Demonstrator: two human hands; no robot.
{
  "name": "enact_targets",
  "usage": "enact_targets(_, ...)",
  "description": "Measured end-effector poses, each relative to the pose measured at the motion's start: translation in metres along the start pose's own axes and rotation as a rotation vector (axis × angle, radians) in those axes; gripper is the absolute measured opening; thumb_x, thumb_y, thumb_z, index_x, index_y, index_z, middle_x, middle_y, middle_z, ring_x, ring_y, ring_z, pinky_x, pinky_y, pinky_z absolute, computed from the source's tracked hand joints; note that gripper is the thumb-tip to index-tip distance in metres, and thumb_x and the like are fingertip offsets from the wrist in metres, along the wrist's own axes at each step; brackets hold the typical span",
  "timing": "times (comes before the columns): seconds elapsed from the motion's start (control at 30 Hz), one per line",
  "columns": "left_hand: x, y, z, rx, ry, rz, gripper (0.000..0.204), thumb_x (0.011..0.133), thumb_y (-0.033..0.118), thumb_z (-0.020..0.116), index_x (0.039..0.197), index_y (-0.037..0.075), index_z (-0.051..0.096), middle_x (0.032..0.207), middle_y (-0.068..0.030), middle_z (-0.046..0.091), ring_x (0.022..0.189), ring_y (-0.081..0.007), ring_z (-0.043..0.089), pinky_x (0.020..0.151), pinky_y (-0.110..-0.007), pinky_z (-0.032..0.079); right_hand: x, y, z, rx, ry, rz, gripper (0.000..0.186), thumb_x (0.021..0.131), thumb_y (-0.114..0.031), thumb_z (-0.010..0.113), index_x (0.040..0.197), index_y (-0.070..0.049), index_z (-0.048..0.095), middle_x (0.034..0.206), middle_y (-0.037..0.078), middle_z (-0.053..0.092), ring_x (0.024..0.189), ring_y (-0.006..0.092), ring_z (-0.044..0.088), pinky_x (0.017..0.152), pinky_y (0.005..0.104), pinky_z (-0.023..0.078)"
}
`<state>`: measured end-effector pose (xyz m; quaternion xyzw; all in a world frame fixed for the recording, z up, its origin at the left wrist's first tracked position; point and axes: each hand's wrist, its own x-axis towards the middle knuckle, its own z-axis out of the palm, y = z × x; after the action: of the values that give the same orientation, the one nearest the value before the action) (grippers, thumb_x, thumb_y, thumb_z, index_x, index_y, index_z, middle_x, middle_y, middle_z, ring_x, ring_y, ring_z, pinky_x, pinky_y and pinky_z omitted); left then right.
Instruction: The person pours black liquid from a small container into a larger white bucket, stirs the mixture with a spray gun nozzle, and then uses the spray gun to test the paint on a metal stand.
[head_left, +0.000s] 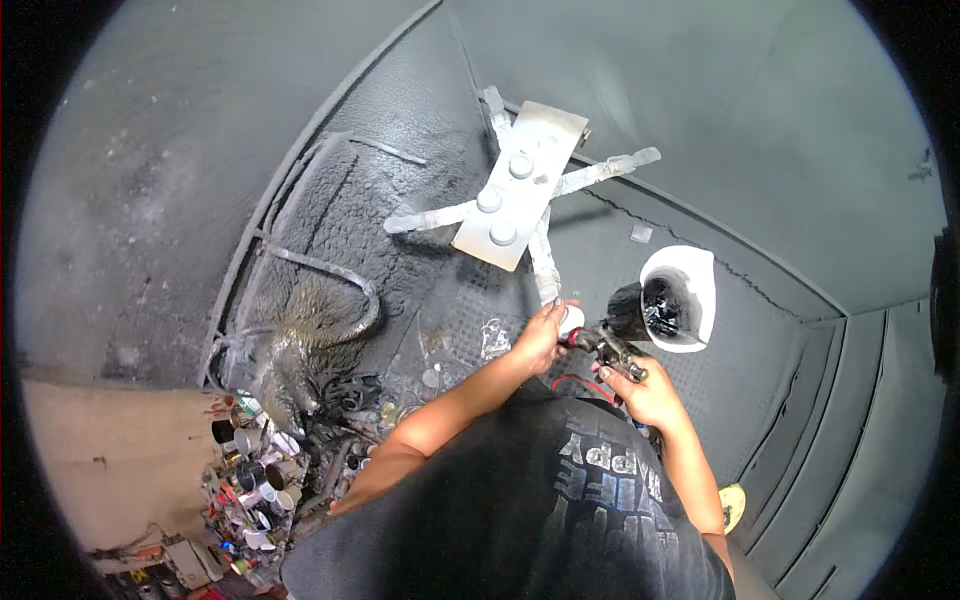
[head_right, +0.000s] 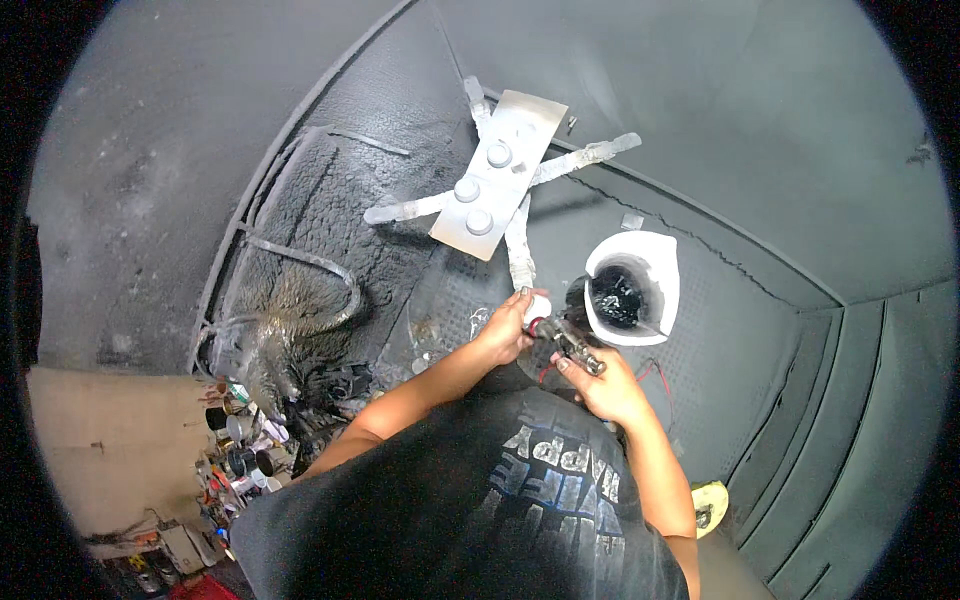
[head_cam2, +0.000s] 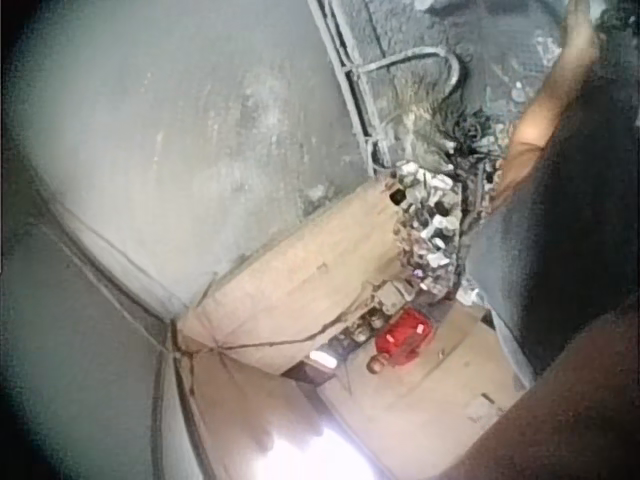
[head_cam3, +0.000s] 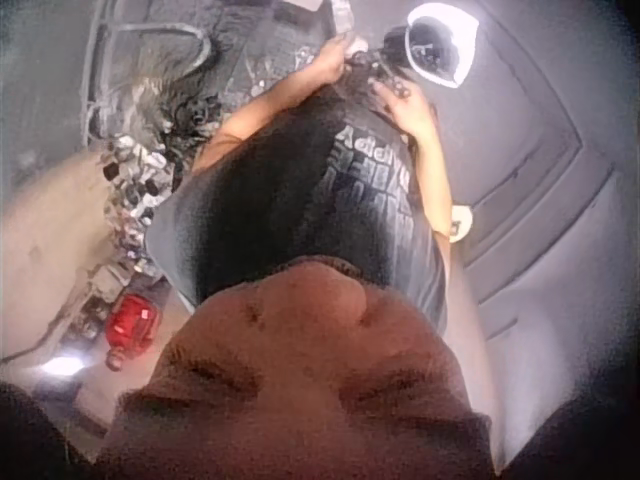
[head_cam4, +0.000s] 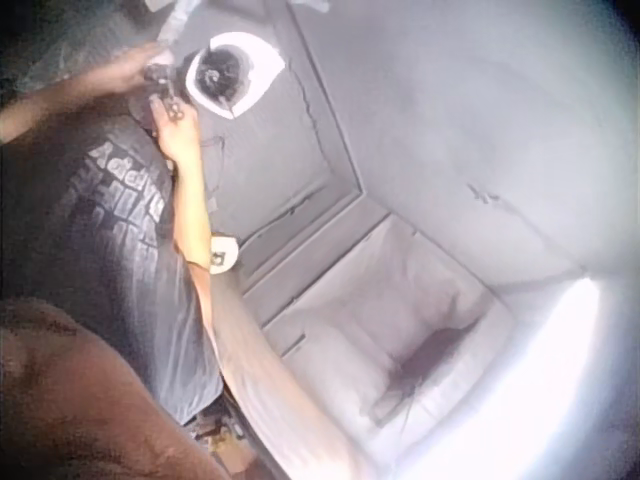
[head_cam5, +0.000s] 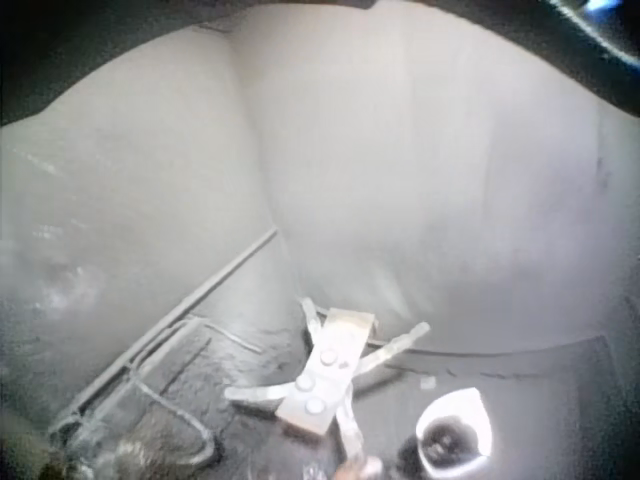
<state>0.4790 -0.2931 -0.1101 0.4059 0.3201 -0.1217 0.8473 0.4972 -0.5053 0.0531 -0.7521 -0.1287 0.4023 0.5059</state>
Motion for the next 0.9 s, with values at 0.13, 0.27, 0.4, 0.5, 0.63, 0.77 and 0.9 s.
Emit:
enact_targets(0.13,-0.032,0.006,0.022,-0.16,-0.181,0.083,0.035,0.111,0.026,0.035,0.141,0.017,0.05,0.126,-0.0061,0.067,0.11,-0.0221,0.068,0.077,-0.04,0.058,-0.036,0.001,-0.01,-0.178,0.048,-0.07,0.035,0.096,-0.028,0.068,0.122,-0.005,0.068,0.1,0.017,0.07,0.09,0.0256,0.066,0.082,0.0399,0.052)
enact_targets(0.27,-0.069,0.004,0.039,-0.249,-0.202,0.124,0.037,0.107,0.018,0.046,0.143,0.011,0.048,0.13,-0.0123,0.063,0.117,-0.0286,0.064,0.097,-0.049,0.055,-0.049,0.025,-0.025,-0.104,0.146,-0.141,0.047,0.096,-0.023,0.067,0.138,-0.004,0.059,0.115,0.018,0.071,0.101,0.0246,0.067,0.089,0.0396,0.052)
enact_targets(0.4,-0.094,-0.005,0.072,-0.2,-0.128,0.128,0.04,0.106,0.015,0.045,0.145,0.011,0.049,0.133,-0.0123,0.062,0.121,-0.028,0.062,0.103,-0.05,0.05,-0.069,0.045,-0.04,0.153,0.138,-0.162,0.058,0.097,-0.013,0.063,0.151,-0.006,0.044,0.114,0.008,0.072,0.083,0.0105,0.064,0.059,0.0272,0.054)
enact_targets(0.5,-0.101,-0.018,0.091,-0.211,-0.114,0.137,0.041,0.106,0.015,0.044,0.147,0.011,0.046,0.136,-0.0126,0.06,0.122,-0.0283,0.062,0.103,-0.05,0.05,-0.089,0.052,-0.044,0.042,0.095,-0.052,0.047,0.097,-0.018,0.063,0.141,-0.004,0.055,0.103,0.012,0.073,0.079,0.0125,0.065,0.059,0.0315,0.053)
enact_targets(0.63,-0.092,-0.037,0.097,-0.231,-0.104,0.137,0.043,0.107,0.016,0.044,0.149,0.011,0.044,0.138,-0.0133,0.059,0.122,-0.0285,0.062,0.103,-0.05,0.05,-0.106,0.063,-0.044,-0.027,0.067,-0.115,0.036,0.096,-0.024,0.065,0.124,-0.001,0.066,0.094,0.017,0.073,0.08,0.0199,0.066,0.071,0.0375,0.053)
enact_targets(0.77,-0.089,-0.049,0.097,-0.231,-0.117,0.076,0.036,0.108,0.023,0.045,0.141,0.008,0.048,0.132,-0.0159,0.061,0.116,-0.0316,0.065,0.098,-0.048,0.057,-0.113,0.077,-0.045,0.07,0.137,-0.21,0.032,0.095,-0.022,0.065,0.119,0.001,0.068,0.102,0.018,0.073,0.089,0.0237,0.068,0.084,0.038,0.053)
enact_targets(0.9,-0.08,-0.055,0.099,-0.246,-0.035,0.035,0.03,0.109,0.027,0.044,0.128,0.005,0.054,0.124,-0.0146,0.065,0.112,-0.0277,0.067,0.093,-0.044,0.061,-0.108,0.094,-0.045,0.144,0.294,-0.245,0.033,0.095,-0.016,0.064,0.122,0.002,0.066,0.112,0.017,0.073,0.1,0.0231,0.069,0.089,0.0361,0.054)
